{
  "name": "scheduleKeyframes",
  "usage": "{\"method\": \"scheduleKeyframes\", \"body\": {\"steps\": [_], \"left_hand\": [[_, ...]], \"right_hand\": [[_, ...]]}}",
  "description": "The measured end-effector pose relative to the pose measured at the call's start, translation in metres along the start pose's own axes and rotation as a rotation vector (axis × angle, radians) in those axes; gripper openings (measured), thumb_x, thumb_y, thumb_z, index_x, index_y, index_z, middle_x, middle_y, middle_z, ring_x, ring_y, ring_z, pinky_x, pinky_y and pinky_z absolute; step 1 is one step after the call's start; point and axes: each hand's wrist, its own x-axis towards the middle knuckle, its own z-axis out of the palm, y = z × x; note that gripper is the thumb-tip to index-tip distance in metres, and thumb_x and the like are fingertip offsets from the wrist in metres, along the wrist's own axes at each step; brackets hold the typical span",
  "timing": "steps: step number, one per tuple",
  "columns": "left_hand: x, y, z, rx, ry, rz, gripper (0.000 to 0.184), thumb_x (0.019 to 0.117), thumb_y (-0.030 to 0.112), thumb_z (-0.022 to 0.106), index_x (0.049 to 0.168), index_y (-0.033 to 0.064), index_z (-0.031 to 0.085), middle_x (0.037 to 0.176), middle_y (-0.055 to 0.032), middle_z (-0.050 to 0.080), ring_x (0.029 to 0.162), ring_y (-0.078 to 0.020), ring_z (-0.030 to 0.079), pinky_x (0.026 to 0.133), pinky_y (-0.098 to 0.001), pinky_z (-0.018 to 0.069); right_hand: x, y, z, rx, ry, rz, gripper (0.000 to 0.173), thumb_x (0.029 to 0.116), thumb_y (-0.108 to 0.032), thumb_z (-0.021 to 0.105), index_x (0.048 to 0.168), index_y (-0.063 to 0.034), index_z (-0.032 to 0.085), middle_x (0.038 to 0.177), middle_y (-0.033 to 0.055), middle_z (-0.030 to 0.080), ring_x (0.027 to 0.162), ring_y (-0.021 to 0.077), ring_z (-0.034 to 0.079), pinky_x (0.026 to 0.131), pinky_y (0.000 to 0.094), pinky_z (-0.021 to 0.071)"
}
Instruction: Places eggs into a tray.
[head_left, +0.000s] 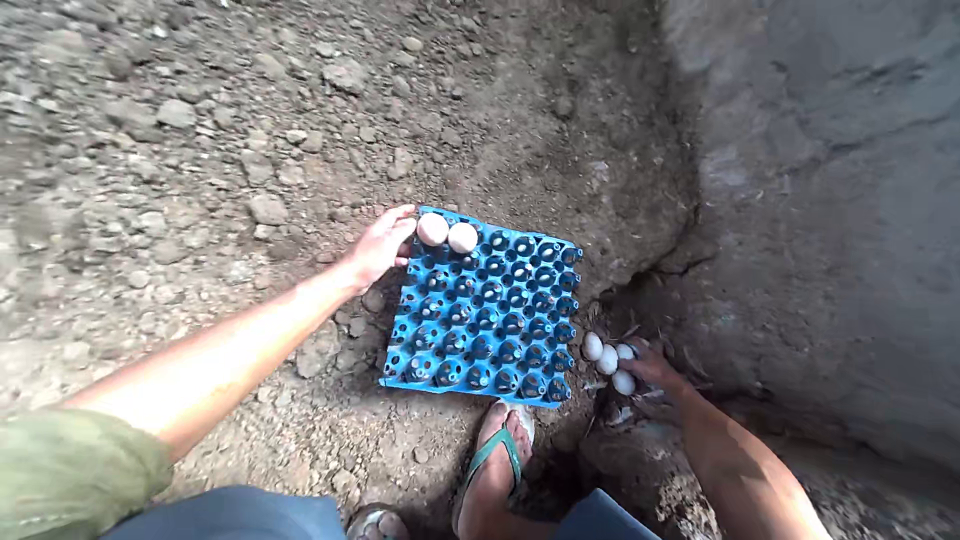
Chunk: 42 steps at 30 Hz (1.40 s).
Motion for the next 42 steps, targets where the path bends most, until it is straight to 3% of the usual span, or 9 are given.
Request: {"method": "scheduleKeyframes", "body": {"steps": [8,13,16,19,21,26,30,36,42], "left_hand": [[-0.001,-0.003,-0.001,-0.045,-0.021,0.004,0.048,0.111,0.037,0.038,0.156,0.0179,0.037,0.152,-0.0128,0.047,0.124,-0.0287,0.059,0.097,-0.0511,0.0506],[0.001,-0.004,-0.001,-0.065,-0.023,-0.003,0.05,0.1111,0.039,0.037,0.157,0.0187,0.035,0.156,-0.0137,0.043,0.127,-0.0317,0.057,0.098,-0.0535,0.05],[-0.001,-0.004,-0.002,-0.065,-0.035,-0.005,0.051,0.1111,0.038,0.035,0.159,0.0188,0.032,0.155,-0.0137,0.045,0.125,-0.0311,0.059,0.098,-0.0526,0.0507],[-0.001,-0.004,-0.001,-0.077,-0.044,-0.007,0.052,0.1109,0.038,0.035,0.159,0.0188,0.032,0.156,-0.0136,0.042,0.127,-0.0311,0.056,0.098,-0.0522,0.0495],[-0.001,-0.004,-0.001,-0.084,-0.038,-0.001,0.052,0.1108,0.038,0.035,0.159,0.0179,0.031,0.157,-0.0148,0.041,0.127,-0.0322,0.056,0.098,-0.0523,0.0493],[0.002,-0.005,0.003,-0.095,-0.018,0.004,0.052,0.1105,0.038,0.036,0.158,0.0177,0.033,0.155,-0.0139,0.043,0.123,-0.0301,0.058,0.097,-0.0509,0.0497],[0.003,-0.005,0.003,-0.104,-0.017,0.004,0.051,0.1104,0.037,0.036,0.158,0.0189,0.034,0.158,-0.0127,0.04,0.126,-0.0301,0.057,0.098,-0.0515,0.0493],[-0.006,-0.004,0.005,-0.106,-0.043,-0.004,0.049,0.1111,0.037,0.034,0.157,0.0184,0.035,0.16,-0.012,0.037,0.134,-0.0301,0.052,0.104,-0.0533,0.0466],[-0.007,-0.003,0.008,-0.113,-0.033,-0.016,0.048,0.1113,0.036,0.034,0.156,0.0183,0.037,0.156,-0.0136,0.043,0.13,-0.0295,0.055,0.102,-0.052,0.0476]], "right_hand": [[-0.014,0.002,0.019,0.024,0.084,0.038,0.072,0.0788,-0.032,0.089,0.14,-0.0098,0.06,0.154,0.036,0.035,0.139,0.0507,0.042,0.11,0.0651,0.0407],[-0.014,-0.004,0.003,-0.027,0.123,0.108,0.063,0.0864,-0.043,0.08,0.135,-0.0072,0.064,0.138,0.0304,0.057,0.129,0.0478,0.054,0.107,0.0669,0.0432],[-0.014,-0.019,-0.025,0.315,0.263,0.143,0.058,0.1027,-0.045,0.057,0.142,-0.0032,0.056,0.131,0.0285,0.062,0.118,0.0432,0.061,0.098,0.0641,0.0484],[-0.016,-0.062,-0.063,0.747,0.396,0.048,0.054,0.1038,-0.052,0.039,0.137,-0.0117,0.053,0.104,0.0102,0.06,0.077,0.0203,0.058,0.062,0.0432,0.0516],[-0.029,-0.111,-0.088,0.833,0.358,-0.147,0.049,0.1036,-0.044,0.037,0.139,-0.0112,0.048,0.1,0.006,0.059,0.07,0.015,0.058,0.057,0.0363,0.0514],[-0.07,-0.256,-0.1,0.216,0.209,-0.67,0.063,0.0802,-0.042,0.074,0.131,-0.0056,0.063,0.131,0.0223,0.055,0.109,0.0346,0.06,0.083,0.0538,0.055],[-0.085,-0.352,-0.071,-0.197,0.134,-0.792,0.064,0.0681,-0.05,0.087,0.123,-0.0193,0.071,0.139,0.027,0.048,0.112,0.0401,0.06,0.084,0.0592,0.0547],[-0.083,-0.385,-0.053,-0.388,0.069,-0.633,0.068,0.0731,-0.061,0.086,0.129,-0.0265,0.067,0.147,0.0308,0.039,0.107,0.0417,0.064,0.083,0.0593,0.0565],[-0.087,-0.367,-0.071,-0.476,-0.011,-0.646,0.045,0.0983,-0.038,0.067,0.141,-0.0249,0.062,0.136,0.0243,0.055,0.115,0.04,0.062,0.093,0.061,0.0516]]}}
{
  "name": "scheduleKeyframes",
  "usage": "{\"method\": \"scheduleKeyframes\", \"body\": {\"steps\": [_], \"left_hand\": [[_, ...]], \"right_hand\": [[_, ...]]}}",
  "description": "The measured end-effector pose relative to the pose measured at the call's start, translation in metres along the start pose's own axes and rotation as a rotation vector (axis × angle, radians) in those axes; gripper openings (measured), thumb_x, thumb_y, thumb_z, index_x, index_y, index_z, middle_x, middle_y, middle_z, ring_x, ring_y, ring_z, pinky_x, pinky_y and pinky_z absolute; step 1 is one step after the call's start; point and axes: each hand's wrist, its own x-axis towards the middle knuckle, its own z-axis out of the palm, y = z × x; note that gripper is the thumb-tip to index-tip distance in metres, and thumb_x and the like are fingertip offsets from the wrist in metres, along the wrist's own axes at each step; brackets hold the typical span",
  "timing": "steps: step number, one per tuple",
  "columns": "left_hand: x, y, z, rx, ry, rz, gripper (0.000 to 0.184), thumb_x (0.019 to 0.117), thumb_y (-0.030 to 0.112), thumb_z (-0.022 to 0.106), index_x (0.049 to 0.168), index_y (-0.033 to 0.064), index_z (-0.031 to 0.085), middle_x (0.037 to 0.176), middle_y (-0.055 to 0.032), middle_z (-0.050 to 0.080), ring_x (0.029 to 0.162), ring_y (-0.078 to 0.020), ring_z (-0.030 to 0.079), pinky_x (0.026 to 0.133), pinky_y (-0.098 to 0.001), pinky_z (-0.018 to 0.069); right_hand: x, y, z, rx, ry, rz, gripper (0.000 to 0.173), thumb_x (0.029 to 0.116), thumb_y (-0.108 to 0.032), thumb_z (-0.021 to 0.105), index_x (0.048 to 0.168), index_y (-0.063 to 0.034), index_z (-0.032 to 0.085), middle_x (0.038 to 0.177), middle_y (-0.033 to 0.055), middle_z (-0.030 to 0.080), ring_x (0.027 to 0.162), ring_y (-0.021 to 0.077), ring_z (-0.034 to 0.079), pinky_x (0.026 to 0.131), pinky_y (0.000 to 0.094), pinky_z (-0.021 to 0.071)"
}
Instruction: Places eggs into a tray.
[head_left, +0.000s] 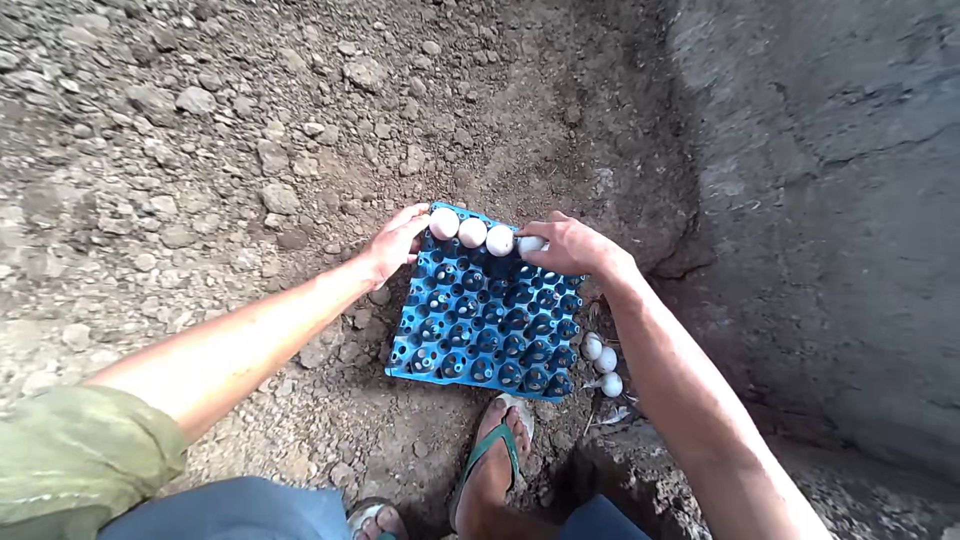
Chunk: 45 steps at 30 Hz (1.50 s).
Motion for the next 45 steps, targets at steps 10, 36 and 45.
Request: {"method": "scheduleKeyframes", "body": {"steps": [10,36,45], "left_hand": [[0.005,-0.003,0.003,0.032,0.051,0.002,0.047,0.1104,0.039,0.037,0.154,0.0204,0.041,0.155,-0.0099,0.045,0.132,-0.0295,0.053,0.103,-0.053,0.0456],[0.012,-0.014,-0.003,0.038,0.111,0.004,0.043,0.1066,0.041,0.038,0.147,0.028,0.046,0.143,0.0025,0.053,0.112,-0.0154,0.061,0.091,-0.0408,0.0522],[0.013,-0.011,0.003,0.048,0.132,0.019,0.043,0.1071,0.039,0.035,0.147,0.0262,0.047,0.143,0.0006,0.051,0.112,-0.0157,0.061,0.091,-0.04,0.0513]], "right_hand": [[-0.02,0.044,-0.005,0.142,0.086,0.156,0.061,0.0918,-0.05,0.074,0.132,-0.006,0.062,0.118,0.0251,0.067,0.107,0.043,0.066,0.092,0.0657,0.0511],[-0.108,0.185,0.24,1.053,0.138,0.929,0.076,0.0901,-0.055,0.064,0.156,-0.0301,0.036,0.147,0.0258,0.049,0.125,0.0476,0.055,0.09,0.069,0.0486],[-0.089,0.162,0.242,0.634,0.237,0.807,0.072,0.0828,-0.053,0.081,0.145,-0.0284,0.054,0.156,0.0343,0.03,0.126,0.0527,0.052,0.094,0.0678,0.0498]]}}
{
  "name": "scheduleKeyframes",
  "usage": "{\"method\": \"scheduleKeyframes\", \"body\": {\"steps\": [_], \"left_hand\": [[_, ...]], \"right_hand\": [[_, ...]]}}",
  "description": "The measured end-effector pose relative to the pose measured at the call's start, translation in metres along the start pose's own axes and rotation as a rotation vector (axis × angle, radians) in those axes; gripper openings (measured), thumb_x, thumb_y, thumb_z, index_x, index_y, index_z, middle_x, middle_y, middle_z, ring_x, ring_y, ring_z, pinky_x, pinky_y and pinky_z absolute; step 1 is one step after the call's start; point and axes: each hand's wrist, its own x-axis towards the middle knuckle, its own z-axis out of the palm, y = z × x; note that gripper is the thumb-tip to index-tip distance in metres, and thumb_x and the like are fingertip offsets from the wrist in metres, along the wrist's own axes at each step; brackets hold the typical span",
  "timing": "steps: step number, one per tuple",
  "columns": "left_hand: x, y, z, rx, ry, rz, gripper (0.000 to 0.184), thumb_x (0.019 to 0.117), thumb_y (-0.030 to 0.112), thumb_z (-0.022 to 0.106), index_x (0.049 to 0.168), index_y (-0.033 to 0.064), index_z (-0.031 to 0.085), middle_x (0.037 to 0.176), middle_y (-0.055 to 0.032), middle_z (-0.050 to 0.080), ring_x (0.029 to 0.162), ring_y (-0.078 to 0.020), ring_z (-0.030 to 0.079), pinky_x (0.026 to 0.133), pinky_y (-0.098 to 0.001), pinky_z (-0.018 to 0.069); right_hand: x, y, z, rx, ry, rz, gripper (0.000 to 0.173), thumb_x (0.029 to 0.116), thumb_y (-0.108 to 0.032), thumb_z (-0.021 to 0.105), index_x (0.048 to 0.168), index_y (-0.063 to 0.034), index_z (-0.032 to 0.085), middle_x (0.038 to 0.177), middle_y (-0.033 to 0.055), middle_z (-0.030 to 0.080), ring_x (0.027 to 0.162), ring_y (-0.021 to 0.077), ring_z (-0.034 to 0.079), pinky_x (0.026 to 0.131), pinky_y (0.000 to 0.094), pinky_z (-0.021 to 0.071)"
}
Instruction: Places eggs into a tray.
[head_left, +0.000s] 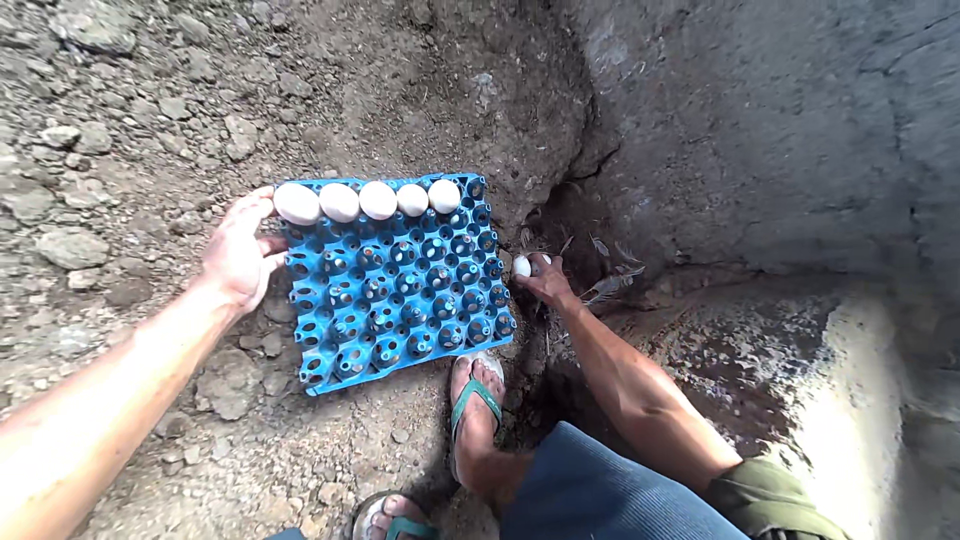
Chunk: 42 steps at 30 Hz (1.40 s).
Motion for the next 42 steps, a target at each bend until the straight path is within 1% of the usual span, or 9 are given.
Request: {"method": "scheduleKeyframes", "body": {"steps": [10,14,19,24,29,33,36,39,42], "left_hand": [[-0.002,0.004,0.003,-0.019,0.0,0.002,0.047,0.1073,0.038,0.037,0.15,0.0212,0.046,0.151,-0.0051,0.048,0.119,-0.0228,0.057,0.095,-0.0466,0.0491],[-0.004,0.003,0.001,-0.013,-0.023,-0.008,0.047,0.1074,0.039,0.035,0.15,0.0224,0.045,0.154,-0.0043,0.045,0.125,-0.0253,0.055,0.097,-0.0491,0.0482],[-0.007,0.003,0.001,-0.025,-0.026,-0.011,0.046,0.108,0.038,0.035,0.15,0.023,0.046,0.153,-0.0047,0.046,0.126,-0.0253,0.054,0.098,-0.0485,0.0469],[-0.008,0.003,0.002,-0.045,-0.026,-0.008,0.046,0.1085,0.039,0.035,0.15,0.0223,0.045,0.153,-0.0043,0.046,0.126,-0.0253,0.055,0.098,-0.0486,0.0481],[-0.007,0.003,0.002,-0.045,-0.018,-0.009,0.047,0.1084,0.04,0.034,0.15,0.0229,0.046,0.156,-0.0038,0.043,0.131,-0.0264,0.051,0.101,-0.0514,0.0454],[-0.011,0.005,0.003,-0.043,-0.019,-0.019,0.047,0.1087,0.04,0.034,0.151,0.0218,0.044,0.153,-0.0077,0.046,0.129,-0.0282,0.052,0.1,-0.0521,0.0451],[-0.012,0.004,0.002,-0.042,-0.021,-0.027,0.048,0.1089,0.04,0.034,0.152,0.0213,0.044,0.154,-0.0081,0.046,0.132,-0.0293,0.051,0.103,-0.0529,0.044],[-0.01,0.003,0.002,-0.043,-0.011,-0.028,0.047,0.1089,0.041,0.035,0.151,0.0219,0.045,0.154,-0.0071,0.046,0.133,-0.0294,0.051,0.103,-0.0534,0.0437],[-0.008,0.003,0.003,-0.031,-0.004,-0.029,0.047,0.1087,0.041,0.035,0.15,0.0213,0.046,0.153,-0.0062,0.047,0.131,-0.0285,0.052,0.102,-0.053,0.0446]], "right_hand": [[0.0,-0.001,0.0,-0.064,-0.024,0.024,0.072,0.082,-0.058,0.077,0.141,-0.0212,0.06,0.154,0.0335,0.037,0.133,0.049,0.049,0.104,0.0629,0.0455],[-0.007,0.012,0.01,0.667,0.129,0.094,0.057,0.0968,-0.037,0.068,0.141,-0.0051,0.053,0.13,0.024,0.062,0.114,0.0346,0.064,0.092,0.0524,0.0556],[-0.017,-0.012,-0.028,1.238,0.068,-0.004,0.053,0.1056,-0.039,0.053,0.15,-0.0162,0.035,0.119,0.0146,0.057,0.094,0.0249,0.062,0.073,0.0419,0.0571],[-0.033,-0.08,-0.081,0.811,0.05,-0.411,0.056,0.0895,-0.023,0.076,0.137,-0.0087,0.05,0.123,0.0145,0.062,0.101,0.0239,0.066,0.083,0.0454,0.0583],[-0.029,-0.15,-0.094,0.339,0.156,-0.562,0.067,0.0672,-0.04,0.094,0.122,-0.0135,0.066,0.141,0.0217,0.048,0.126,0.035,0.051,0.097,0.0541,0.0507],[-0.039,-0.158,-0.086,0.242,0.164,-0.604,0.043,0.0853,-0.046,0.08,0.115,-0.0159,0.07,0.136,0.02,0.051,0.12,0.0338,0.054,0.093,0.0546,0.0498],[-0.062,-0.147,-0.093,0.243,0.081,-0.692,0.027,0.1039,-0.03,0.057,0.123,-0.0169,0.071,0.137,0.014,0.056,0.121,0.027,0.057,0.095,0.0501,0.0499],[-0.073,-0.142,-0.106,0.161,-0.059,-0.693,0.043,0.1025,-0.029,0.061,0.145,-0.0213,0.056,0.132,0.0129,0.063,0.111,0.0252,0.066,0.092,0.0512,0.0549],[-0.078,-0.147,-0.106,0.07,-0.105,-0.686,0.05,0.0977,-0.032,0.069,0.141,-0.0151,0.053,0.106,0.0134,0.072,0.087,0.0252,0.071,0.078,0.0507,0.0584]]}}
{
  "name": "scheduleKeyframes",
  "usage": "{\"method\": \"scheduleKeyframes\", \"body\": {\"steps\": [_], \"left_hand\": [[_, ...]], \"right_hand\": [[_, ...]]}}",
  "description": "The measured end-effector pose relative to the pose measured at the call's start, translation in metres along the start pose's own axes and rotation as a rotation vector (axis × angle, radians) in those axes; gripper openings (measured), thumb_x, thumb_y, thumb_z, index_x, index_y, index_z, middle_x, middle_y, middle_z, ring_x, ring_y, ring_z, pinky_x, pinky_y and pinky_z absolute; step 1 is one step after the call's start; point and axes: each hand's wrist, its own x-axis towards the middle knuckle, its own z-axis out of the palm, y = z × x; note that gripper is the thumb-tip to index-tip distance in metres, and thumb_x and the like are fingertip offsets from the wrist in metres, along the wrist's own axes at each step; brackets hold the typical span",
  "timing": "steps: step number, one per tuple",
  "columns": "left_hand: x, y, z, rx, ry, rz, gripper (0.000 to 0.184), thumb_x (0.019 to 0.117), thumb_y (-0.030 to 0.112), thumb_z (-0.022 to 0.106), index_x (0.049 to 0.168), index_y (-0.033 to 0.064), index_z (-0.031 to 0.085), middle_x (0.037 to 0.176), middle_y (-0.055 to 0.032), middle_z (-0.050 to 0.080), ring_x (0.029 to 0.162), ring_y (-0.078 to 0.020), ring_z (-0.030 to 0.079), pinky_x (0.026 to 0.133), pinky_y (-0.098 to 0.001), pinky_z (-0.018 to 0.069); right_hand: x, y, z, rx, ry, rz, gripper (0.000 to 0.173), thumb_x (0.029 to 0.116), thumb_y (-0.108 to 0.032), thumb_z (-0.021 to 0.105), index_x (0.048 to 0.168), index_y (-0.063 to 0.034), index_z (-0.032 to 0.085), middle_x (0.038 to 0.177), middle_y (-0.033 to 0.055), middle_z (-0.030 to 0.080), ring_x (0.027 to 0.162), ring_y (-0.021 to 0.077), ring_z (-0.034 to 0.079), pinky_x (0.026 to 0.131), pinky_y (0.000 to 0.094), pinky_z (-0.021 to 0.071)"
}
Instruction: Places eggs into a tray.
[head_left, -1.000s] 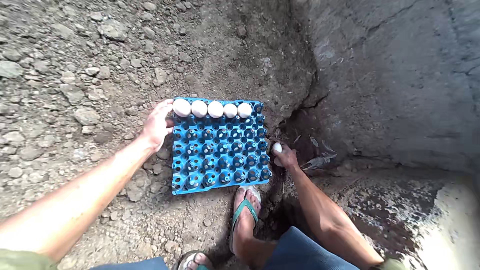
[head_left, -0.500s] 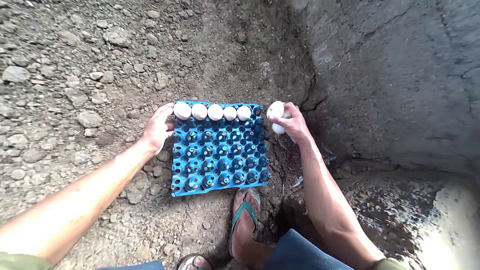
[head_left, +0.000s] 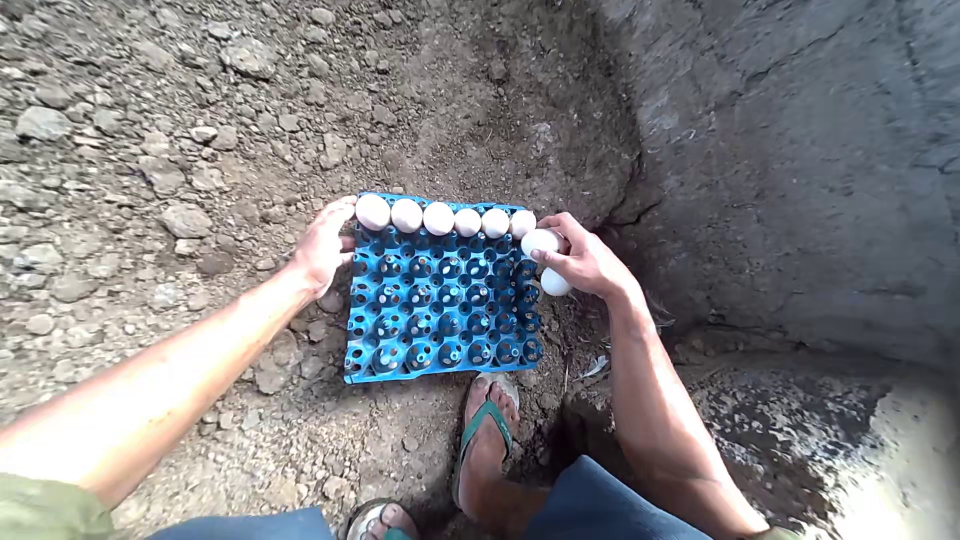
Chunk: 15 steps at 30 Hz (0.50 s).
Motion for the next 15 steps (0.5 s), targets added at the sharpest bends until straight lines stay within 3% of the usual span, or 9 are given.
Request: {"method": "scheduleKeyframes", "body": {"steps": [1,3,5,7,9,13,15], "left_hand": [[0.0,0.0,0.001,0.003,0.002,0.0,0.047,0.1087,0.041,0.035,0.15,0.0212,0.046,0.152,-0.0059,0.048,0.131,-0.0285,0.052,0.101,-0.0533,0.0444],[0.0,0.002,0.002,0.002,0.001,0.001,0.047,0.1092,0.041,0.034,0.15,0.0212,0.046,0.152,-0.0055,0.047,0.129,-0.0282,0.052,0.101,-0.053,0.0444],[-0.001,0.003,0.001,-0.001,-0.005,0.002,0.047,0.1093,0.04,0.033,0.15,0.0211,0.045,0.152,-0.0059,0.047,0.127,-0.0277,0.054,0.099,-0.0519,0.0458],[-0.001,0.002,0.001,-0.005,-0.012,0.0,0.047,0.109,0.04,0.032,0.15,0.0214,0.046,0.15,-0.0061,0.048,0.125,-0.0269,0.055,0.098,-0.0515,0.0467],[0.002,0.001,0.0,-0.008,-0.01,-0.001,0.046,0.1091,0.041,0.032,0.149,0.0222,0.046,0.149,-0.0053,0.05,0.123,-0.0258,0.056,0.097,-0.0515,0.047],[0.005,-0.003,0.0,-0.009,0.005,0.002,0.046,0.1081,0.042,0.035,0.148,0.0228,0.048,0.146,-0.0047,0.052,0.122,-0.026,0.057,0.096,-0.0512,0.0478],[0.004,-0.002,0.0,-0.005,-0.002,0.012,0.048,0.1077,0.042,0.035,0.15,0.022,0.047,0.15,-0.0056,0.049,0.127,-0.0275,0.055,0.099,-0.0524,0.0463]], "right_hand": [[0.002,-0.003,0.002,-0.032,-0.007,0.008,0.05,0.0972,-0.034,0.07,0.14,-0.0135,0.054,0.105,0.0136,0.072,0.087,0.026,0.071,0.079,0.0515,0.0578],[0.006,-0.01,0.005,-0.078,0.003,0.019,0.052,0.0949,-0.037,0.073,0.136,-0.0099,0.057,0.117,0.0154,0.069,0.098,0.0288,0.069,0.086,0.0539,0.0564],[0.007,-0.021,0.01,-0.094,0.084,-0.012,0.051,0.0907,-0.038,0.078,0.127,-0.0064,0.06,0.122,0.0183,0.062,0.097,0.0309,0.066,0.081,0.0533,0.0556],[0.007,-0.036,0.021,-0.129,0.203,-0.116,0.042,0.0894,-0.036,0.079,0.113,-0.0046,0.063,0.114,0.0173,0.06,0.085,0.0273,0.063,0.071,0.0474,0.0544],[0.015,-0.049,0.035,-0.215,0.311,-0.238,0.036,0.0901,-0.034,0.078,0.103,-0.0026,0.066,0.106,0.0163,0.06,0.08,0.027,0.063,0.067,0.0457,0.055],[0.039,-0.055,0.064,-0.438,0.467,-0.414,0.036,0.0906,-0.039,0.074,0.09,-0.0036,0.068,0.092,0.015,0.064,0.084,0.032,0.067,0.065,0.0479,0.056],[0.048,-0.052,0.078,-0.527,0.491,-0.489,0.038,0.0918,-0.043,0.072,0.086,-0.0048,0.068,0.086,0.0145,0.063,0.083,0.034,0.065,0.064,0.0485,0.0508]]}}
